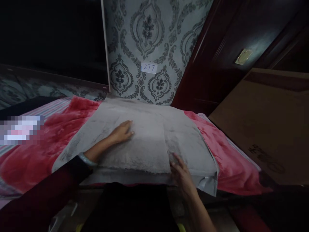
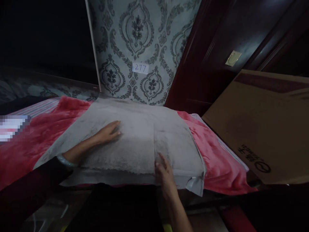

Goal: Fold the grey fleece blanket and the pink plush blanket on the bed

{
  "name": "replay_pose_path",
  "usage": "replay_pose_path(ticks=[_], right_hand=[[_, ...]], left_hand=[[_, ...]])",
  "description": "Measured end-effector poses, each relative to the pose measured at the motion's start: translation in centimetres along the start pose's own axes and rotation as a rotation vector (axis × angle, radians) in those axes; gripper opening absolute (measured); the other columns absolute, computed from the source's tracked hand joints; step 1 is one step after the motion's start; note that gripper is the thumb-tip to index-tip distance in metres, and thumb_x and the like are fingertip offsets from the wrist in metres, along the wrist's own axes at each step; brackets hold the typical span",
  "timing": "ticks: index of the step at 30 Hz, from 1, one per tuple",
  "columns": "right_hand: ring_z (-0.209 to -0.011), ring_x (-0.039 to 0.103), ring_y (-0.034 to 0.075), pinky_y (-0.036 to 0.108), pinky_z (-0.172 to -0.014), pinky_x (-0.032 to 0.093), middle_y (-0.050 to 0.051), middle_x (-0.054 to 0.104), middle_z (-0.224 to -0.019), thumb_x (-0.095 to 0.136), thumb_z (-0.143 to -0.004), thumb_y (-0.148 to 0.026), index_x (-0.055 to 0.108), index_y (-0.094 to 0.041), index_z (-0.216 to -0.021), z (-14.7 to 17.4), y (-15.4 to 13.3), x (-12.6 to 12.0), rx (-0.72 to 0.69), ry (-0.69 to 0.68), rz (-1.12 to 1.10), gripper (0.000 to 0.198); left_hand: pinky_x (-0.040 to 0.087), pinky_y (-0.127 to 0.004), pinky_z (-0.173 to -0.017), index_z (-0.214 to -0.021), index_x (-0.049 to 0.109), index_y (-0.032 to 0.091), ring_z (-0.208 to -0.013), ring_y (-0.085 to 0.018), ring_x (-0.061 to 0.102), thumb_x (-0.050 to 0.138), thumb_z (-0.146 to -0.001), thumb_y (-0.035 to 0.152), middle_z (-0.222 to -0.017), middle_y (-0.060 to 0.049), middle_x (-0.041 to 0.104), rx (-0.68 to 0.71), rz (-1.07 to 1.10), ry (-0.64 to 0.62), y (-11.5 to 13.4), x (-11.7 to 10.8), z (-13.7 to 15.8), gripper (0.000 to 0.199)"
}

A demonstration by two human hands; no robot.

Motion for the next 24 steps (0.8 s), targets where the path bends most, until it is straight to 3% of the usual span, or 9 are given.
replay_pose_path(ticks=[3, 5, 6, 9, 12, 16, 21, 24], right_hand=[[-0.132, 0.057, 0.031, 0.053, -0.109, 0.047, 0.014, 0.062, -0.143, 0.068, -0.084, -0.050, 0.056, -0.024, -0.145, -1.1, -3.8, 1.0, -0.413, 0.031, 0.414, 0.067], [-0.148, 0.040, 0.029, 0.053, -0.121, 0.034, 0.014, 0.046, -0.159, 0.059, -0.091, -0.048, 0.048, -0.021, -0.152, -1.5, -4.8, 4.5, -0.618, -0.090, 0.706, 0.067], [-0.153, 0.032, 0.029, 0.053, -0.124, 0.029, 0.014, 0.038, -0.163, 0.056, -0.093, -0.047, 0.044, -0.019, -0.155, -1.8, -4.6, 6.3, -0.653, -0.171, 0.856, 0.070], [-0.157, 0.020, 0.031, 0.056, -0.126, 0.020, 0.017, 0.027, -0.167, 0.053, -0.095, -0.046, 0.036, -0.012, -0.159, -2.9, -2.3, 9.6, -0.584, -0.359, 1.245, 0.075], [-0.157, 0.019, 0.030, 0.055, -0.126, 0.019, 0.016, 0.024, -0.168, 0.047, -0.099, -0.048, 0.035, -0.012, -0.160, -4.1, -1.0, 10.0, -0.507, -0.442, 1.455, 0.072], [-0.157, 0.018, 0.030, 0.058, -0.125, 0.018, 0.015, 0.024, -0.168, 0.039, -0.103, -0.045, 0.034, -0.015, -0.161, -6.4, -1.8, 10.2, -0.494, -0.416, 1.539, 0.065], [-0.159, 0.013, 0.022, 0.050, -0.127, 0.014, 0.004, 0.019, -0.171, 0.035, -0.105, -0.042, 0.028, -0.025, -0.163, -11.2, -2.7, 12.3, -0.596, -0.582, 1.594, 0.061], [-0.158, 0.015, 0.026, 0.053, -0.125, 0.017, 0.004, 0.017, -0.171, 0.035, -0.105, -0.044, 0.026, -0.028, -0.164, -16.0, -3.7, 10.9, -0.489, -0.440, 1.643, 0.061]], left_hand=[[0.027, -0.054, -0.123, -0.157, 0.038, 0.015, -0.155, -0.035, 0.026, 0.048, -0.094, 0.052, -0.167, -0.019, 0.030, 0.058, -0.104, -0.195, 4.3, 3.0, -1.4, 0.073], [0.023, -0.062, -0.121, -0.157, 0.038, 0.017, -0.156, -0.039, 0.021, 0.048, -0.096, 0.053, -0.168, -0.019, 0.026, 0.052, -0.164, -0.226, 6.2, 4.6, -1.4, 0.072], [0.020, -0.064, -0.121, -0.157, 0.039, 0.017, -0.156, -0.039, 0.019, 0.048, -0.096, 0.052, -0.168, -0.020, 0.025, 0.052, -0.193, -0.215, 6.8, 5.1, -1.3, 0.071], [0.014, -0.065, -0.123, -0.157, 0.040, 0.016, -0.157, -0.039, 0.015, 0.045, -0.099, 0.051, -0.168, -0.019, 0.024, 0.065, -0.254, -0.152, 7.5, 6.0, -0.5, 0.069], [0.016, -0.064, -0.123, -0.157, 0.042, 0.015, -0.157, -0.039, 0.018, 0.045, -0.099, 0.050, -0.168, -0.019, 0.027, 0.080, -0.271, -0.131, 7.4, 6.3, -0.1, 0.068], [0.020, -0.063, -0.123, -0.157, 0.042, 0.014, -0.156, -0.038, 0.022, 0.043, -0.100, 0.046, -0.167, -0.018, 0.030, 0.082, -0.273, -0.085, 7.1, 6.2, -0.1, 0.065], [0.020, -0.061, -0.124, -0.156, 0.041, 0.011, -0.155, -0.034, 0.025, 0.040, -0.100, 0.039, -0.165, -0.019, 0.035, 0.106, -0.279, -0.032, 6.7, 6.6, -0.2, 0.063], [0.020, -0.063, -0.123, -0.156, 0.041, 0.013, -0.155, -0.035, 0.025, 0.041, -0.099, 0.041, -0.165, -0.018, 0.035, 0.114, -0.287, -0.038, 6.6, 6.9, -0.2, 0.064]])
Point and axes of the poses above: each hand's wrist, its own z-axis away from the middle knuckle, its own x-axis out of the palm, y = z × x, the point moved 7 cm from there along -z, towards the middle knuckle
